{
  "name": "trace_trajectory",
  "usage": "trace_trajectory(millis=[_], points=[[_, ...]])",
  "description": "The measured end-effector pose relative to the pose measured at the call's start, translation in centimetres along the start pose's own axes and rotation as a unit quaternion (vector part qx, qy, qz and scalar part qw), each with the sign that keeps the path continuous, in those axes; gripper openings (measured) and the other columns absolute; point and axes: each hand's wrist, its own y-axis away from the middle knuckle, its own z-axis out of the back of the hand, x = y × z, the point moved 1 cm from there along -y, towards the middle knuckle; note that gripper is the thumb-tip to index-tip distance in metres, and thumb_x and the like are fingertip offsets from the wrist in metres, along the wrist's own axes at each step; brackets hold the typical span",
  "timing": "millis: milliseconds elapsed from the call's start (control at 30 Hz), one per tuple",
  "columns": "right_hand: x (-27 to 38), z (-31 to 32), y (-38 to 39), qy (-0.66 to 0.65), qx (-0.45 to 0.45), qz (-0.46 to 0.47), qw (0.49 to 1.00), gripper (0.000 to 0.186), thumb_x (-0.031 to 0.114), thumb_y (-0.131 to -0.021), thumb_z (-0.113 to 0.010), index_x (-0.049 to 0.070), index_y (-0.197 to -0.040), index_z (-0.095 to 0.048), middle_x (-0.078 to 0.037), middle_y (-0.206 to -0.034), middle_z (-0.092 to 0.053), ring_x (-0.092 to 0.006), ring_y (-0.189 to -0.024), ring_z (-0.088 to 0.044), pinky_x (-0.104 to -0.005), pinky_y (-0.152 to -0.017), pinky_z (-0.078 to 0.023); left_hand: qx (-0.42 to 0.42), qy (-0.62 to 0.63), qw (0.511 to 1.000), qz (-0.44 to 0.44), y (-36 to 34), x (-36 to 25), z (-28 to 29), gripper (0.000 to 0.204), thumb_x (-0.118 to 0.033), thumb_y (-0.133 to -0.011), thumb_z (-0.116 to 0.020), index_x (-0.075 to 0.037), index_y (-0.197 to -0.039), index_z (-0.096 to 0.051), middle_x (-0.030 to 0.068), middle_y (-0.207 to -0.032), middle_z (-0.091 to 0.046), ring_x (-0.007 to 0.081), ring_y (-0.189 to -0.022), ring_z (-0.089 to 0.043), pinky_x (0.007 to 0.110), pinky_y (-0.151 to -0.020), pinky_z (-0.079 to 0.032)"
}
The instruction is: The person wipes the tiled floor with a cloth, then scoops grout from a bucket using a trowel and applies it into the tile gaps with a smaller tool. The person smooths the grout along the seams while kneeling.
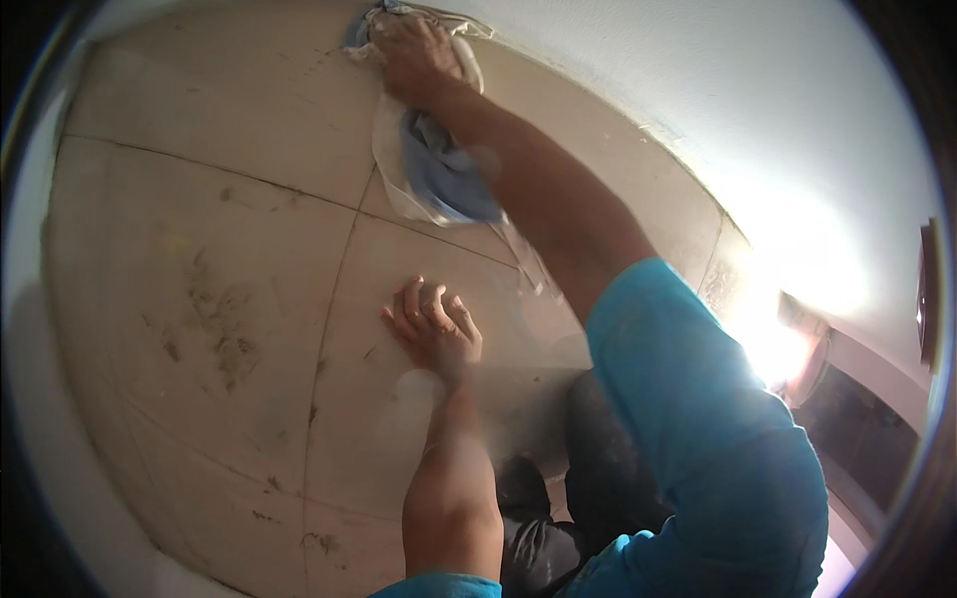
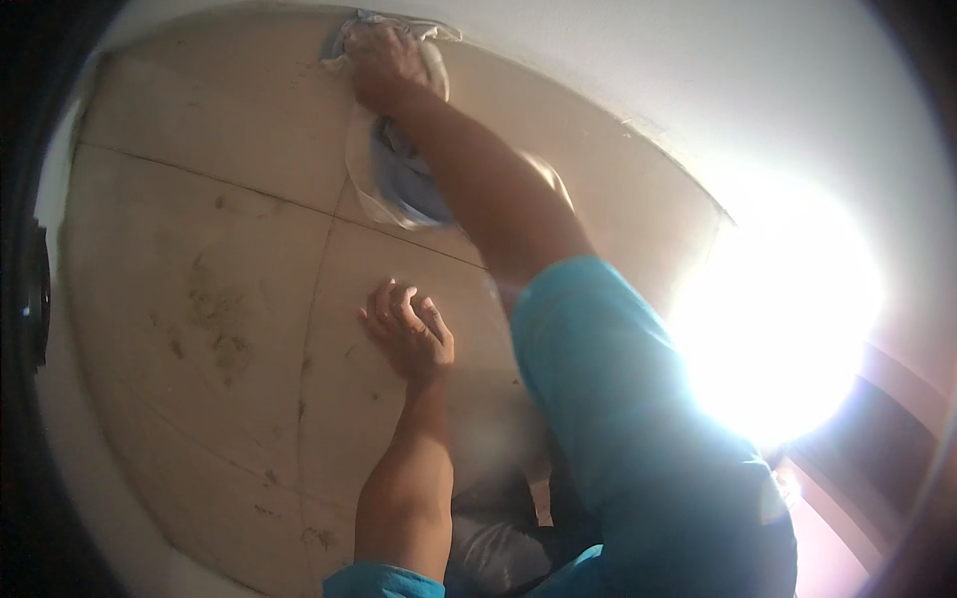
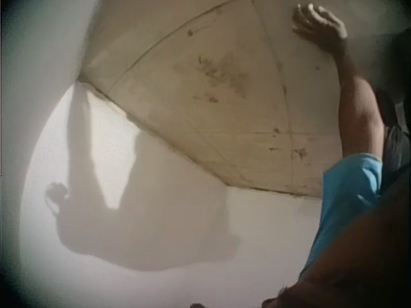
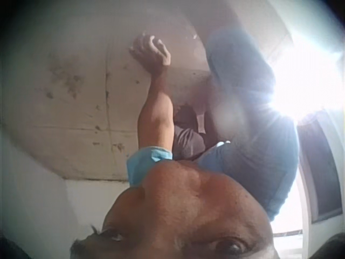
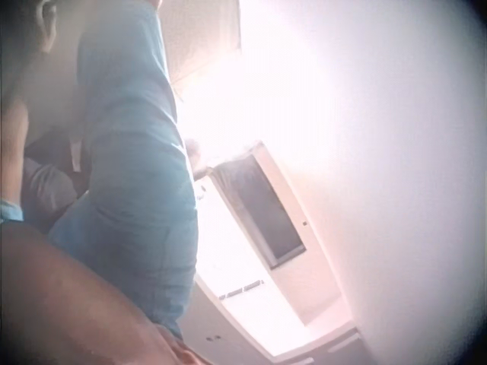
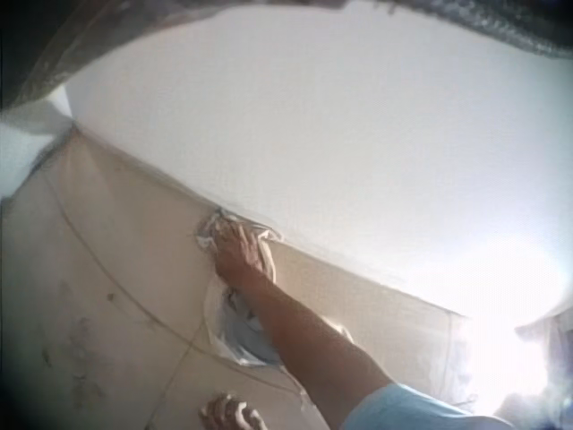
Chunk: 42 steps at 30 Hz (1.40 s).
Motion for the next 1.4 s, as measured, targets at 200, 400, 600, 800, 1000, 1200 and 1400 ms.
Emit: trace_trajectory(millis=[200, 400, 600, 800, 1000, 1200, 1400], points=[[-4.3, 6.7, 10.2, 0.07, 0.12, -0.103, 0.985, 0.05, 0.017, -0.081, -0.06, 0.022, -0.13, -0.055, -0.005, -0.149, -0.031, -0.0278, -0.136, -0.028, -0.0496, -0.112, -0.02, -0.025, -0.003, 0.999, 0.024, 0.1, 1.7, 0.3, 0.032, -0.021, -0.09, -0.052, -0.014, -0.118, -0.039, 0.0123, -0.128, -0.041, 0.0351, -0.125, -0.038, 0.06, -0.105, -0.027], [-1.5, 5.5, 7.0, 0.014, 0.072, -0.154, 0.985, 0.048, 0.025, -0.087, -0.057, 0.019, -0.134, -0.049, -0.01, -0.145, -0.034, -0.0324, -0.133, -0.029, -0.0511, -0.11, -0.022, -0.015, 0.023, 0.999, 0.02, 0.0, 0.5, 0.2, 0.03, -0.021, -0.088, -0.054, -0.012, -0.115, -0.041, 0.0126, -0.128, -0.042, 0.036, -0.125, -0.037, 0.06, -0.105, -0.028], [5.6, 1.2, 11.7, -0.141, 0.008, 0.036, 0.989, 0.04, 0.025, -0.088, -0.054, 0.015, -0.127, -0.055, -0.012, -0.144, -0.04, -0.0308, -0.132, -0.036, -0.0513, -0.111, -0.021, -0.005, -0.004, 0.999, 0.036, 0.2, 1.1, 0.0, 0.03, -0.022, -0.089, -0.052, -0.012, -0.116, -0.041, 0.0119, -0.126, -0.043, 0.0325, -0.125, -0.038, 0.06, -0.105, -0.028], [1.8, 3.0, 13.7, -0.205, 0.058, 0.13, 0.968, 0.039, 0.027, -0.086, -0.055, 0.016, -0.123, -0.06, -0.009, -0.136, -0.049, -0.0295, -0.131, -0.038, -0.0518, -0.109, -0.026, -0.007, 0.009, 1.0, 0.02, -0.2, 0.6, 0.1, 0.03, -0.023, -0.091, -0.05, -0.011, -0.117, -0.041, 0.0114, -0.125, -0.044, 0.0327, -0.125, -0.038, 0.06, -0.106, -0.026], [4.1, 7.0, 15.2, -0.174, 0.107, 0.17, 0.964, 0.036, 0.02, -0.082, -0.06, 0.021, -0.119, -0.064, -0.011, -0.137, -0.047, -0.0325, -0.128, -0.038, -0.0534, -0.107, -0.028, -0.012, 0.015, 0.999, 0.031, 0.7, 1.0, -0.7, 0.032, -0.021, -0.089, -0.053, -0.011, -0.117, -0.043, 0.0119, -0.127, -0.046, 0.0348, -0.123, -0.04, 0.058, -0.108, -0.025], [6.4, 9.2, 15.7, -0.128, 0.113, 0.014, 0.985, 0.041, 0.022, -0.08, -0.063, 0.022, -0.12, -0.063, -0.012, -0.137, -0.045, -0.0355, -0.126, -0.039, -0.0549, -0.105, -0.029, -0.013, 0.017, 1.0, 0.022, 0.0, 0.9, -0.3, 0.036, -0.018, -0.084, -0.056, -0.008, -0.115, -0.042, 0.0149, -0.126, -0.045, 0.036, -0.126, -0.038, 0.061, -0.106, -0.027], [6.8, 8.0, 12.4, -0.123, 0.101, -0.034, 0.987, 0.041, 0.023, -0.083, -0.062, 0.026, -0.124, -0.06, -0.01, -0.132, -0.045, -0.0351, -0.125, -0.04, -0.0517, -0.101, -0.029, -0.025, 0.025, 0.999, 0.017, -0.1, 1.0, -0.1, 0.037, -0.02, -0.085, -0.058, -0.011, -0.118, -0.044, 0.0122, -0.126, -0.046, 0.0343, -0.124, -0.04, 0.06, -0.106, -0.029]])
